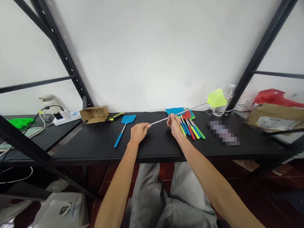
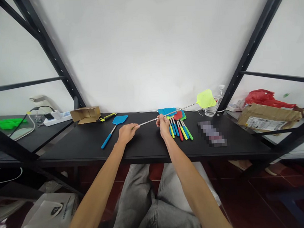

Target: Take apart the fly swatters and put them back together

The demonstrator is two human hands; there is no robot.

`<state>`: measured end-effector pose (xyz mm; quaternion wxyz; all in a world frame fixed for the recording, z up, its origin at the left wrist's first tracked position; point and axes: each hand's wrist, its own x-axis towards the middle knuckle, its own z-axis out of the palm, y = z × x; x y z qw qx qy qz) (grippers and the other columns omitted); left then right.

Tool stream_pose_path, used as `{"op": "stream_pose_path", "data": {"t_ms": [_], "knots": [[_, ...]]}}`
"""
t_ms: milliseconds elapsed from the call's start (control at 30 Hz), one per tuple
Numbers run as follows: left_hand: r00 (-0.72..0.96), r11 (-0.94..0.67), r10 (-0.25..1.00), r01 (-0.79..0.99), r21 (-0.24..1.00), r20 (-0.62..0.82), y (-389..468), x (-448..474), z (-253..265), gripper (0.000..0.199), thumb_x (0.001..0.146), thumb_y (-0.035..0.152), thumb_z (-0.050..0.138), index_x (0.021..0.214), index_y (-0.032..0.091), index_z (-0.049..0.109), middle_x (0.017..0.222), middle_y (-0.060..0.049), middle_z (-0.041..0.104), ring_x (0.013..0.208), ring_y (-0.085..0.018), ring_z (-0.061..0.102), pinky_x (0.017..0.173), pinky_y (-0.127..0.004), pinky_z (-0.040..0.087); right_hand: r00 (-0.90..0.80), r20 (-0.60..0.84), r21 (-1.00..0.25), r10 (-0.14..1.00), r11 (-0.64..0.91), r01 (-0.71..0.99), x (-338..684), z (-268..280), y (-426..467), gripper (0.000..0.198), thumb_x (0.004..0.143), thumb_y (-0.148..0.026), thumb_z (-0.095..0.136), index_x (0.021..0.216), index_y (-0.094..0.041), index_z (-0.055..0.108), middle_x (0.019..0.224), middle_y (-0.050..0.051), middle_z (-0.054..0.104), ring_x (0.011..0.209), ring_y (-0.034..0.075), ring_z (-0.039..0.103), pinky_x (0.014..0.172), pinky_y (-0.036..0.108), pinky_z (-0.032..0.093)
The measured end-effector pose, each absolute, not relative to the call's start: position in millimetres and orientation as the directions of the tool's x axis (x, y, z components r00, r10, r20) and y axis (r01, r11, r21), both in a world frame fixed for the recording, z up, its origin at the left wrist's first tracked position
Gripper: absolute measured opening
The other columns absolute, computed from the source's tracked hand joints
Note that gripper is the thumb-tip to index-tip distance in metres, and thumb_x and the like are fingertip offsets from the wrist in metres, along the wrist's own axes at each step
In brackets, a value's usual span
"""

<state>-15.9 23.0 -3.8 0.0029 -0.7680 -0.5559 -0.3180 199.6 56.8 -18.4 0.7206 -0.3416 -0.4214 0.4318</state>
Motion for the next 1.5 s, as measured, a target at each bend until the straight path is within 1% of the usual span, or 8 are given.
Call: {"op": "stream_pose_path", "data": {"t_ms": [233, 400, 567, 700, 800, 933, 1100, 1500], "knots": [[0.241, -0.448, 0.836, 0.818, 0.361, 0.493, 18.1, -8.0, -1.4, 0.040, 0.100, 0.049, 0.040, 0.106, 0.030, 0.074, 0.100, -0.004, 0.076, 0.093, -0.022, 0.068, 0.073, -0.027, 0.041, -0.031, 0.370, -0.903, 0.929, 0.351, -0.248, 181.1, -19.2, 47.4, 0.046, 0.077, -0.065, 0.067, 0.085, -0.020, 0.068, 0.069, 0.000, 0.062, 0.057, 0.010, 0.053, 0.046, 0.020, 0.036], [0.253, -0.466, 0.829, 0.806, 0.366, 0.498, 16.3, -6.8, 0.7, 0.040, 0.100, 0.047, 0.039, 0.103, 0.029, 0.075, 0.097, -0.005, 0.076, 0.092, -0.021, 0.067, 0.074, -0.026, 0.041, -0.122, 0.363, -0.913, 0.924, 0.327, -0.244, 178.8, -16.4, 41.7, 0.046, 0.078, -0.066, 0.066, 0.088, -0.021, 0.069, 0.067, 0.000, 0.062, 0.053, 0.009, 0.049, 0.045, 0.020, 0.034], [0.232, -0.452, 0.830, 0.812, 0.369, 0.506, 18.9, -5.6, 0.4, 0.041, 0.099, 0.050, 0.039, 0.102, 0.029, 0.075, 0.090, -0.003, 0.076, 0.086, -0.021, 0.068, 0.072, -0.026, 0.041, -0.081, 0.336, -0.900, 0.938, 0.295, -0.321, 180.1, -14.0, 43.4, 0.049, 0.078, -0.065, 0.066, 0.096, -0.020, 0.070, 0.064, -0.002, 0.058, 0.051, 0.008, 0.047, 0.044, 0.021, 0.033], [0.203, -0.412, 0.843, 0.838, 0.357, 0.498, 19.8, -6.7, -0.6, 0.040, 0.098, 0.052, 0.042, 0.101, 0.030, 0.075, 0.092, -0.003, 0.076, 0.089, -0.021, 0.068, 0.071, -0.027, 0.041, 0.165, 0.280, -0.846, 0.946, 0.324, -0.423, 185.6, -10.6, 47.1, 0.050, 0.080, -0.069, 0.062, 0.091, -0.021, 0.067, 0.056, -0.006, 0.045, 0.044, 0.007, 0.039, 0.041, 0.021, 0.031], [0.199, -0.392, 0.852, 0.855, 0.339, 0.483, 20.3, -9.1, -2.0, 0.039, 0.097, 0.052, 0.043, 0.103, 0.031, 0.076, 0.093, -0.004, 0.076, 0.090, -0.022, 0.068, 0.072, -0.027, 0.042, 0.273, 0.278, -0.842, 0.921, 0.370, -0.393, 189.6, -11.3, 49.7, 0.049, 0.080, -0.070, 0.061, 0.081, -0.021, 0.062, 0.054, -0.007, 0.041, 0.043, 0.007, 0.036, 0.040, 0.022, 0.030], [0.190, -0.371, 0.858, 0.872, 0.319, 0.478, 21.9, -11.9, -3.9, 0.038, 0.097, 0.051, 0.043, 0.102, 0.032, 0.076, 0.091, -0.004, 0.076, 0.089, -0.023, 0.068, 0.071, -0.028, 0.042, 0.228, 0.310, -0.871, 0.923, 0.372, -0.320, 191.0, -16.2, 51.6, 0.048, 0.081, -0.069, 0.061, 0.077, -0.021, 0.059, 0.058, -0.005, 0.047, 0.046, 0.008, 0.040, 0.041, 0.022, 0.032], [0.198, -0.377, 0.855, 0.872, 0.312, 0.478, 22.7, -12.2, -4.8, 0.038, 0.098, 0.051, 0.043, 0.102, 0.032, 0.076, 0.091, -0.005, 0.076, 0.088, -0.023, 0.068, 0.071, -0.028, 0.042, 0.126, 0.341, -0.865, 0.932, 0.363, -0.346, 188.1, -19.0, 50.1, 0.047, 0.079, -0.068, 0.065, 0.078, -0.021, 0.060, 0.059, -0.004, 0.050, 0.047, 0.008, 0.042, 0.042, 0.021, 0.033], [0.209, -0.426, 0.843, 0.822, 0.379, 0.495, 20.9, -12.4, -2.3, 0.039, 0.098, 0.049, 0.042, 0.096, 0.030, 0.076, 0.083, -0.003, 0.075, 0.082, -0.020, 0.067, 0.068, -0.027, 0.039, -0.048, 0.372, -0.885, 0.927, 0.339, -0.320, 179.7, -18.8, 44.4, 0.049, 0.079, -0.068, 0.065, 0.085, -0.019, 0.069, 0.060, -0.002, 0.057, 0.049, 0.008, 0.046, 0.043, 0.021, 0.034]]}}
